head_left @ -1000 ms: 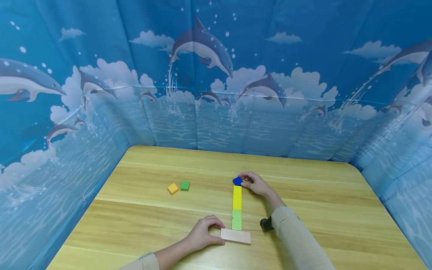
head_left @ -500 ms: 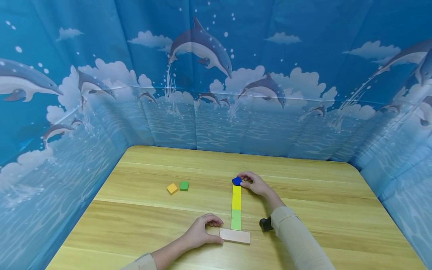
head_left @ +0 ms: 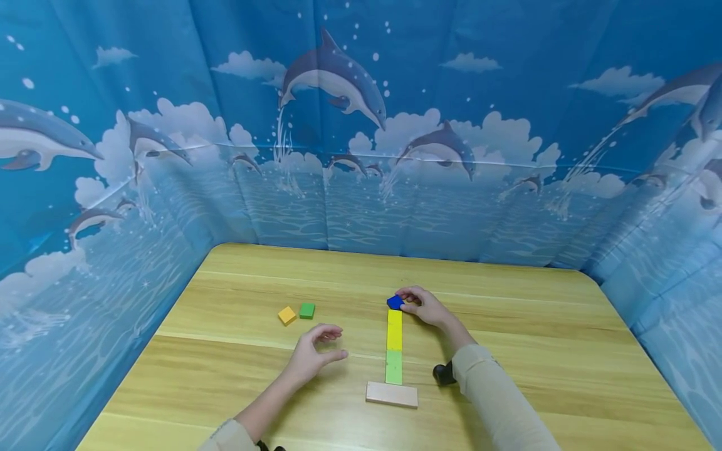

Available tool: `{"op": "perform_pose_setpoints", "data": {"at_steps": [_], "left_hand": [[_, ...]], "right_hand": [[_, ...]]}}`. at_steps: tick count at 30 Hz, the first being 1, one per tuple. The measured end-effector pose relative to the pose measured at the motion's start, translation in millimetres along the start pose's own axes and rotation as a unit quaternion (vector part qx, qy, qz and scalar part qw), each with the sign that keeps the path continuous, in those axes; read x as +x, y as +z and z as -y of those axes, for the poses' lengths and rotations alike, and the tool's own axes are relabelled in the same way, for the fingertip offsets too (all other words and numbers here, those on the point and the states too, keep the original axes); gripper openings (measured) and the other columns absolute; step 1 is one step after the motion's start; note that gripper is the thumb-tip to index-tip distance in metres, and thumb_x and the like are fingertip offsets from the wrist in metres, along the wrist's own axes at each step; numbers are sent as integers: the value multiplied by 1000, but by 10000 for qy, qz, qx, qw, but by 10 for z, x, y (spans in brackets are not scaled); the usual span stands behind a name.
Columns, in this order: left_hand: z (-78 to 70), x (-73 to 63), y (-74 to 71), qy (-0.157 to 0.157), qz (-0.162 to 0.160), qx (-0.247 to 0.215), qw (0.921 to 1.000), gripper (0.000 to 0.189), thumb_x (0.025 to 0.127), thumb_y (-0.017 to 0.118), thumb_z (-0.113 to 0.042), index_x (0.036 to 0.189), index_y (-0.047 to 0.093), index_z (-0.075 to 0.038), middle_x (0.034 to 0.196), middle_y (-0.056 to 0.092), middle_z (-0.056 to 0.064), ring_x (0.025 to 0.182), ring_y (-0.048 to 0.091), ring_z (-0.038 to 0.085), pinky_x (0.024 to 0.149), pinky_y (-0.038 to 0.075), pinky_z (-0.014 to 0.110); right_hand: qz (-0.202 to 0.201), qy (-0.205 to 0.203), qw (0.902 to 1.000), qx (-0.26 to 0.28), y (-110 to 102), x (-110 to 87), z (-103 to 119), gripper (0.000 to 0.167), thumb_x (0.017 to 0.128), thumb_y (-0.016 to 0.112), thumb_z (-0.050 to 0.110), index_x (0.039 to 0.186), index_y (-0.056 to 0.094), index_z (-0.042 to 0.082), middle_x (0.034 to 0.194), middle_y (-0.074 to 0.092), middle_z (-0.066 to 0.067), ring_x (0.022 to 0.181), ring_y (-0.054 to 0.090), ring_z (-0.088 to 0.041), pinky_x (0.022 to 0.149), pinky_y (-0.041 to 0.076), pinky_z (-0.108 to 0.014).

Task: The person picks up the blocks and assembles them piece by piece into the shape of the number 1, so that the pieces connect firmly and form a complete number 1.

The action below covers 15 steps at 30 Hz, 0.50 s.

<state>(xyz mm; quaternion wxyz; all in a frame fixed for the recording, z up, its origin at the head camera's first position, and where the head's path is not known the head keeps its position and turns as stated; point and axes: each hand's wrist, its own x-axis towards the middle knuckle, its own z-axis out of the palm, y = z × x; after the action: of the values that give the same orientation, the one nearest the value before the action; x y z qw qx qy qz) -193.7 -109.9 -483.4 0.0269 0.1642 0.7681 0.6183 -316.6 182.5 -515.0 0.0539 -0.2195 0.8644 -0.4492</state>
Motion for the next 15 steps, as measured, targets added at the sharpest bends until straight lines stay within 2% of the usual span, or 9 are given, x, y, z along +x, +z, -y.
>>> {"op": "perform_pose_setpoints", "data": {"at_steps": [3, 7, 14, 15], "left_hand": [[-4, 25, -121, -37, -413, -88, 9991, 46, 73, 72, 0, 113, 53, 11, 110, 56, 28, 104, 49, 43, 95, 34, 54], [65, 49, -281, -19, -1062, -48, 9943, 46, 72, 72, 3, 113, 53, 12, 108, 56, 29, 104, 47, 44, 95, 34, 55], [514, 103, -558, 51, -2005, 515, 9783, 49, 70, 78, -10, 112, 57, 3, 108, 58, 17, 101, 51, 30, 93, 38, 44], [527, 100, -586, 58, -2119, 580, 9755, 49, 69, 78, -9, 112, 57, 3, 108, 58, 17, 101, 51, 31, 92, 38, 44]], "right_hand": [[-16, 146, 9999, 27, 2, -9, 13, 30, 90, 56, 6, 118, 54, -3, 110, 54, -17, 96, 48, -27, 86, 40, -39], [-31, 231, 9997, 28, 0, -8, 12, 29, 90, 56, 6, 118, 54, -2, 111, 54, -16, 97, 48, -27, 86, 40, -39], [-40, 198, 9998, 49, 12, -27, 74, 29, 90, 56, 5, 118, 54, -4, 110, 54, -18, 96, 48, -28, 86, 40, -40], [-38, 168, 9998, 28, 14, -28, 70, 29, 90, 55, 5, 117, 54, -4, 110, 54, -18, 96, 48, -28, 85, 40, -40]]}}
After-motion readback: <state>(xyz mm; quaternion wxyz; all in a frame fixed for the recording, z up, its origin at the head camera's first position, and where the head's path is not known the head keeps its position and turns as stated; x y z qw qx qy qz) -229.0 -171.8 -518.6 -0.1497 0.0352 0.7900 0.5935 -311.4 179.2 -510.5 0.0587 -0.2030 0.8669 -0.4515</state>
